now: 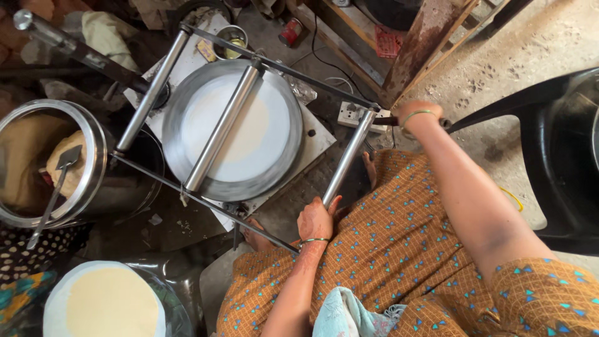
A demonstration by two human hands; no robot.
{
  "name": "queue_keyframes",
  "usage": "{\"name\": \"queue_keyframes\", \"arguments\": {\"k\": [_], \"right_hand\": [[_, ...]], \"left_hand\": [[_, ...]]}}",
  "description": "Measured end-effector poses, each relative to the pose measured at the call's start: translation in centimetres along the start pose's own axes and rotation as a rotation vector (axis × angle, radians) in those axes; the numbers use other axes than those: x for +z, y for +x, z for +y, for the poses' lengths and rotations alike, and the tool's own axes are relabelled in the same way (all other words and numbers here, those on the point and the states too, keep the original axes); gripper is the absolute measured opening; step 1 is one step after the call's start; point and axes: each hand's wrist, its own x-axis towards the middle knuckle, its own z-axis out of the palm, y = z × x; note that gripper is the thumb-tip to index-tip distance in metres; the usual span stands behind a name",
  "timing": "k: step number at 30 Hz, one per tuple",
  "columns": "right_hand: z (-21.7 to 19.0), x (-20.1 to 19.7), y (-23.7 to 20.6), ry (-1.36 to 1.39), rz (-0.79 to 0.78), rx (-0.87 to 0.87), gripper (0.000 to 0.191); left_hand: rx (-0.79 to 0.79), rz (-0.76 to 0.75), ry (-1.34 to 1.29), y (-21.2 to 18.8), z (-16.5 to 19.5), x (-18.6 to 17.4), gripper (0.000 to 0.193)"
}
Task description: The person places dough balls on the round plate of a manual lever press, pulls the lever down to flatten each ball into a thin disc, peels the disc off the plate by hand, and stacks the finished papads on a nearby chair. Another person occasionally tends the pot of dough.
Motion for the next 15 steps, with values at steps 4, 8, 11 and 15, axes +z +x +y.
{"name": "queue_keyframes", "arguments": {"k": [4, 8, 11, 15], "right_hand": [[3.7, -1.9, -0.3, -0.043, -0.048, 0.048, 0.038], [10.2, -3.4, -1.2, 0.010, -0.007, 0.121, 0.039], [14.7, -3.9, -0.6, 0.018, 0.001, 0.123, 0.041], [17.0, -2.5, 0.9, -0.137, 0.067, 0.085, 0.039]], "left_hand": [[0.010, -0.003, -0.039, -0.1, -0.2, 0.1, 0.068], [0.011, -0.006, -0.042, 0.1, -0.4, 0.4, 0.067], [0.014, 0.004, -0.039, 0.2, -0.5, 0.6, 0.068], [0.018, 0.016, -0.043, 0.2, -0.8, 1.0, 0.068]]}}
